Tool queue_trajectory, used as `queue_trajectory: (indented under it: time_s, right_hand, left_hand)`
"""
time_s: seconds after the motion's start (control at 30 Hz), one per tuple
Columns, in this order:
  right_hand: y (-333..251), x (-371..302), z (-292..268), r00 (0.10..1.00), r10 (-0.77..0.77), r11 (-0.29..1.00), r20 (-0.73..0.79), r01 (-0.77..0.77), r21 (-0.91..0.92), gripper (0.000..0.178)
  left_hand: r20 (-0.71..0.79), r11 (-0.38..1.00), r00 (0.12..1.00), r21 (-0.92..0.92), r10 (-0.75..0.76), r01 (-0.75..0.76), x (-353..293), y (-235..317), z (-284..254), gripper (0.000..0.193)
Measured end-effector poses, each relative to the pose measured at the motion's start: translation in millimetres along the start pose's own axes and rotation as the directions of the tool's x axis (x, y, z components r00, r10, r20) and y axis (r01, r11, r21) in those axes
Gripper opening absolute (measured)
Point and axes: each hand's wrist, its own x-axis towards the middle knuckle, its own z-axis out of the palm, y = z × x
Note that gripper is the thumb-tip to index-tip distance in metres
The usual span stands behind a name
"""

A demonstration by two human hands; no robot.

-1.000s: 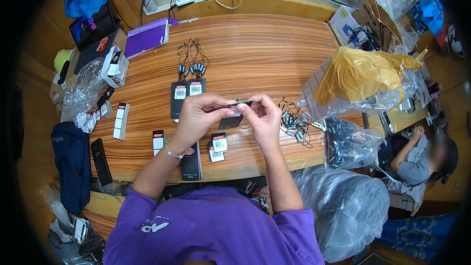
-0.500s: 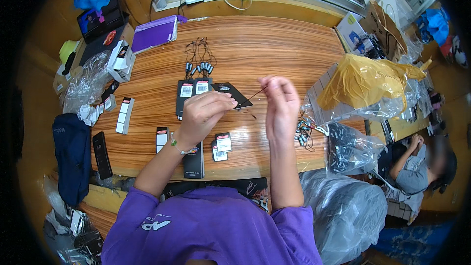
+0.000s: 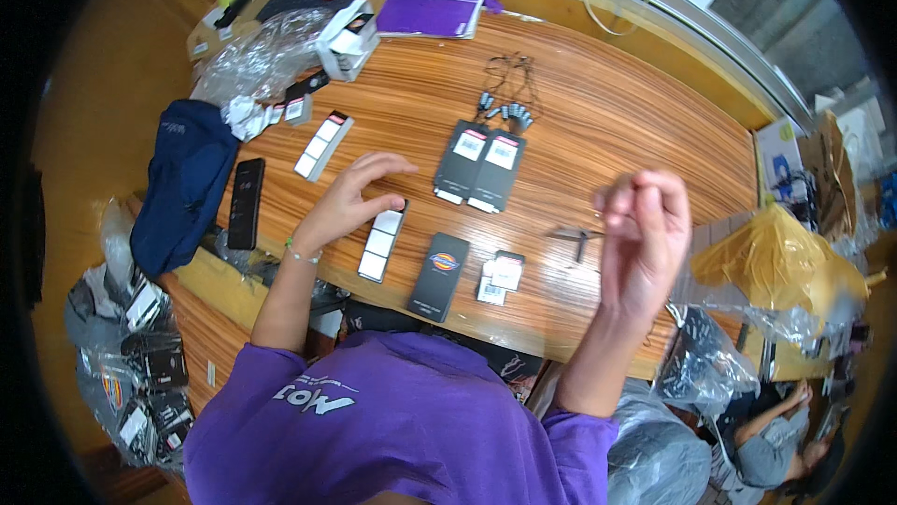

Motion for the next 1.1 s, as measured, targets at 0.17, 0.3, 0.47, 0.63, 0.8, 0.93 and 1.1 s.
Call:
queue_trajectory:
  time_s: [0.17, 0.3, 0.47, 0.63, 0.8, 0.93, 1.1]
  right_hand:
    - [-4.1, -3.2, -6.2, 0.994, -0.055, 0.984, -0.091, 0.039, -0.173, 0.022]
    - [-4.0, -0.7, -2.3, 0.988, -0.08, 0.965, -0.13, 0.044, -0.26, 0.027]
    - [-0.5, -2.4, -2.0, 0.997, -0.008, 0.911, -0.079, -0.025, -0.413, 0.02]
    - [14.0, -8.3, 12.8, 0.995, 0.099, 0.749, -0.03, -0.095, -0.656, 0.018]
    - [26.4, -3.6, 33.7, 0.995, 0.027, 0.429, 0.097, 0.076, -0.9, 0.019]
    - [30.7, -0.2, 28.4, 0.992, 0.018, 0.4, 0.122, 0.105, -0.911, 0.025]
    - [25.7, -0.9, 21.3, 0.997, -0.044, 0.421, 0.065, 0.078, -0.904, 0.03]
  left_hand:
    - [0.104, 0.955, 0.967, 0.212, -0.233, 0.207, -37.5, -30.5, -4.2, 0.06]
    - [0.056, 0.944, 0.978, 0.278, -0.202, 0.179, -41.9, -32.8, -0.6, 0.058]
    - [-0.134, 0.977, 0.981, 0.14, -0.143, 0.161, -41.9, -10.6, -1.9, 0.039]
    - [-0.262, 0.915, 0.914, -0.344, -0.309, 0.21, -5.8, 40.2, -1.4, 0.017]
    - [-0.322, 0.972, 0.945, -0.234, -0.054, -0.025, 49.9, 68.8, 27.6, 0.016]
    - [-0.285, 0.975, 0.956, -0.188, 0.064, -0.121, 70.5, 85.8, 49.2, 0.017]
    - [-0.248, 0.965, 0.958, -0.183, 0.142, -0.19, 77.7, 93.8, 62.1, 0.016]
